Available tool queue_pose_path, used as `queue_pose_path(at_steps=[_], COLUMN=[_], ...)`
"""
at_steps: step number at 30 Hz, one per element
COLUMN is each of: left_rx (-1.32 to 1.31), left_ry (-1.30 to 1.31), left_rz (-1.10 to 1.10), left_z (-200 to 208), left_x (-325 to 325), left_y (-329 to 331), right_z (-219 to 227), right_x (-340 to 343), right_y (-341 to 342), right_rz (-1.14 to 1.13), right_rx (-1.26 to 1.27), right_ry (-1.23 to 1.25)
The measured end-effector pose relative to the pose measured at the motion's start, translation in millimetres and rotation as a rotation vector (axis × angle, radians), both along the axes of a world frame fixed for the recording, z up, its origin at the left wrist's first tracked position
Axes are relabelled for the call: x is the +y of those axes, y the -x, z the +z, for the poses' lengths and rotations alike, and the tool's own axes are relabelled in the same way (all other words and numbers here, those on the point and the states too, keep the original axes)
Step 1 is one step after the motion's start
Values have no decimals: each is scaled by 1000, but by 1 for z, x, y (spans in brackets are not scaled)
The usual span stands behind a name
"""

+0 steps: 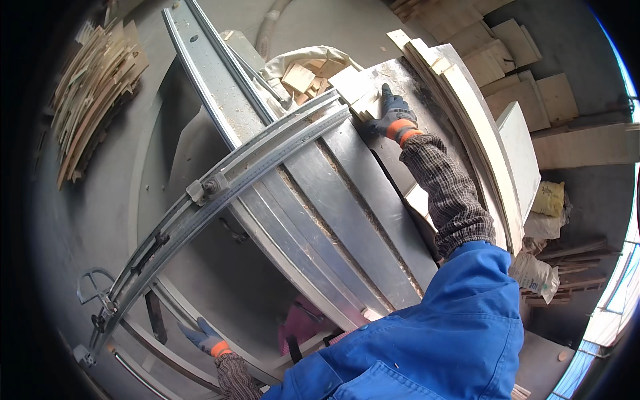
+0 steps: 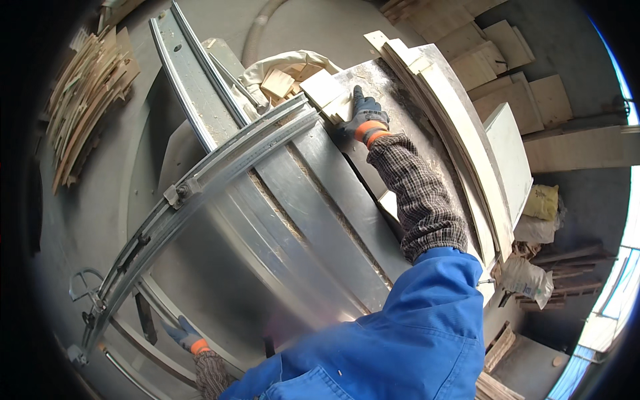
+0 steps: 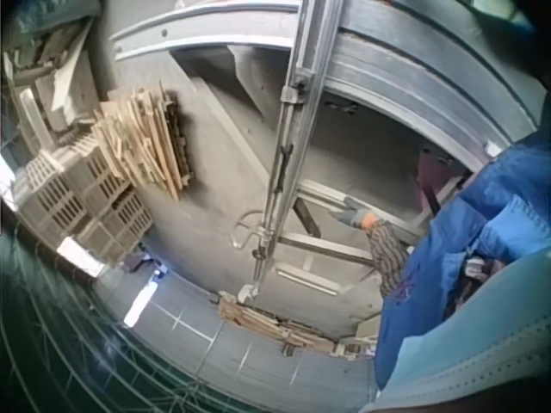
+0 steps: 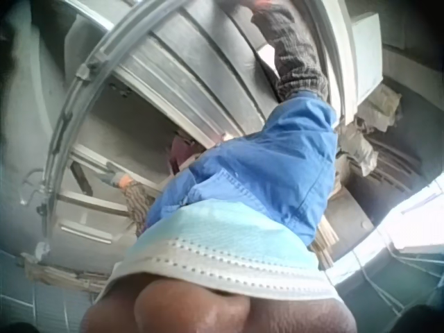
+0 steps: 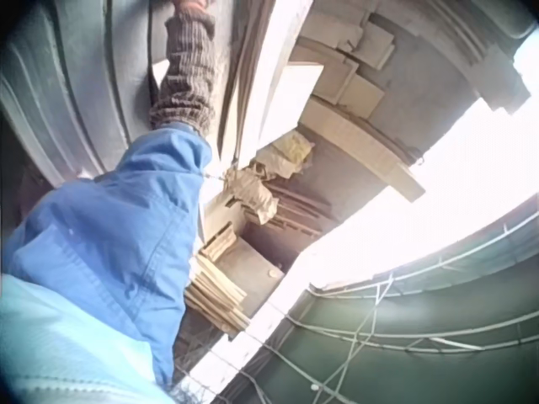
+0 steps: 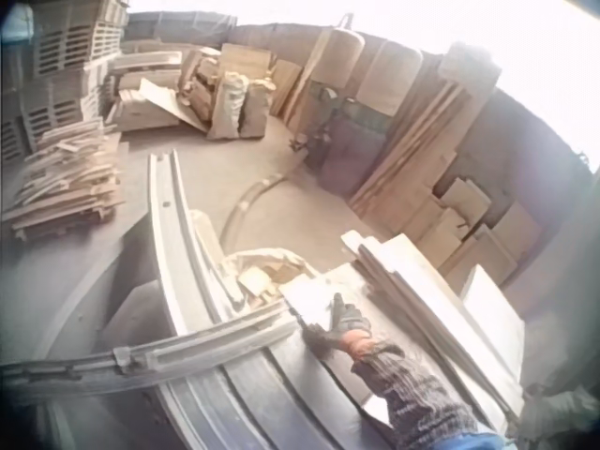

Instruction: The person uses a table saw to cut thin wooden strips into smaller pieces. They feed each strip through the saw blade, collect the cut pieces, and place them into a white sack. The person then walks across the workshop and empties the sack contents.

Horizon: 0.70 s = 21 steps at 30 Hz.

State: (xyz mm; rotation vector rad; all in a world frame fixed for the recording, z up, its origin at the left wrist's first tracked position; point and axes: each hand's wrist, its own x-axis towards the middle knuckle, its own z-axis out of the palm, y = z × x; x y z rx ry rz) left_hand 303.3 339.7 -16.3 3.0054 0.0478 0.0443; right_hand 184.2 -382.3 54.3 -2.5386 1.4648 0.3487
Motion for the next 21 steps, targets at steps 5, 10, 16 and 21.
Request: queue_pose_path(at_steps=[5,10,16,21], left_rx=[-27,6,48,113], left_ry=[-6,-95,-60,-53], left_rz=[-9,-13,33,94], left_z=[-7,7,12,23], left_x=[7,-1,-6,-19], left_y=[3,2,1,-3], right_z=[7,12,-15,-15], right_x=[-32,-43,-60,-86], right_y=[14,-31,-89,-133], right_rz=[-28,77,113,98], right_rx=[-308,-157,-188,-186], right_ry=[-77,15,92,130])
